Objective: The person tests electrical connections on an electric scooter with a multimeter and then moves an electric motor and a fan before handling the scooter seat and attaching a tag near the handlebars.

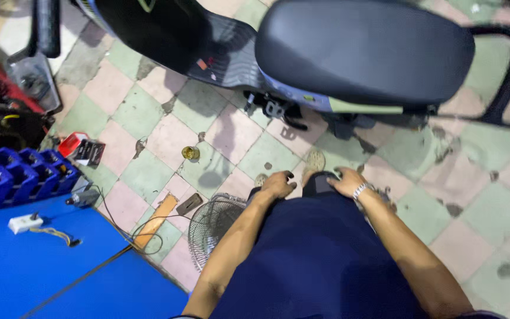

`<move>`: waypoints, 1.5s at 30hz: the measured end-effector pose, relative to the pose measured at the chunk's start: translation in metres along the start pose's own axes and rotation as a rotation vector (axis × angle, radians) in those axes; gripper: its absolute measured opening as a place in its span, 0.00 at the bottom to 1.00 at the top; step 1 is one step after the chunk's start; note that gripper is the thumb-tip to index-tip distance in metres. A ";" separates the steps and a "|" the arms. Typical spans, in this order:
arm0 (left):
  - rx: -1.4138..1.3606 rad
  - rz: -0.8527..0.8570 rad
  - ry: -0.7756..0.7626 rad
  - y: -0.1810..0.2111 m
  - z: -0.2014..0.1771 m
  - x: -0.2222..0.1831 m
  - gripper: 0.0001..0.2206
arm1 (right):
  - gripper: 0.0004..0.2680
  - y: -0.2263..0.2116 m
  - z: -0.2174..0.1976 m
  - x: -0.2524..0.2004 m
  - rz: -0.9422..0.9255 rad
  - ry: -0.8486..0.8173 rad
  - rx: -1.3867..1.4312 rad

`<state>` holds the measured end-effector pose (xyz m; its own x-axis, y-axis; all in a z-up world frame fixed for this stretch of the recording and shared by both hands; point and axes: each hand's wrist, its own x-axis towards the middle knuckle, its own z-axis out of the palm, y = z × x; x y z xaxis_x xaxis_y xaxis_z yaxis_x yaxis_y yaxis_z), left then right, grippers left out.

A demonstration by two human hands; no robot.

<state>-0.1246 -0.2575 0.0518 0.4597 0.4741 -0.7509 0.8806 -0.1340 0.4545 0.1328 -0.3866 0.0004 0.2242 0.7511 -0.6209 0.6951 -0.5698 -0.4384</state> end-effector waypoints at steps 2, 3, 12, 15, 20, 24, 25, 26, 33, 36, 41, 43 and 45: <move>0.020 0.022 -0.039 -0.017 0.001 -0.009 0.24 | 0.24 -0.023 0.020 -0.016 0.031 0.010 0.034; 0.034 0.036 -0.039 -0.024 -0.001 -0.012 0.24 | 0.24 -0.039 0.036 -0.025 0.015 0.044 0.135; 0.164 0.080 -0.103 -0.023 -0.004 -0.026 0.25 | 0.21 -0.062 0.068 -0.067 0.014 0.054 0.249; 0.136 0.105 -0.090 -0.032 0.001 -0.026 0.25 | 0.21 -0.070 0.069 -0.078 0.019 0.074 0.225; 0.131 0.120 -0.060 -0.052 0.006 -0.023 0.26 | 0.20 -0.088 0.068 -0.082 0.023 0.089 0.117; 0.092 0.157 -0.037 -0.064 0.003 -0.023 0.26 | 0.21 -0.097 0.068 -0.077 0.026 0.081 0.120; 0.085 0.159 -0.033 -0.066 0.004 -0.024 0.26 | 0.21 -0.097 0.069 -0.078 0.042 0.062 0.115; 0.079 0.156 -0.030 -0.068 0.004 -0.025 0.26 | 0.21 -0.098 0.069 -0.077 0.038 0.059 0.109; 0.057 0.165 -0.011 -0.075 -0.003 -0.027 0.26 | 0.21 -0.105 0.067 -0.071 0.033 0.028 0.068; 0.084 0.182 0.000 -0.074 -0.003 -0.023 0.26 | 0.21 -0.104 0.067 -0.069 0.028 0.032 0.058; 0.069 0.185 -0.011 -0.070 -0.007 -0.021 0.26 | 0.21 -0.100 0.066 -0.066 0.017 0.059 0.044; 0.066 0.160 -0.009 -0.067 -0.009 -0.022 0.26 | 0.21 -0.100 0.065 -0.064 0.046 0.033 0.054; 0.059 0.154 -0.011 -0.065 -0.011 -0.024 0.26 | 0.21 -0.101 0.065 -0.063 0.046 0.034 0.060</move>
<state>-0.1944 -0.2505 0.0451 0.5911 0.4345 -0.6796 0.8044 -0.2556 0.5362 0.0042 -0.3979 0.0422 0.2789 0.7339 -0.6193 0.6418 -0.6222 -0.4482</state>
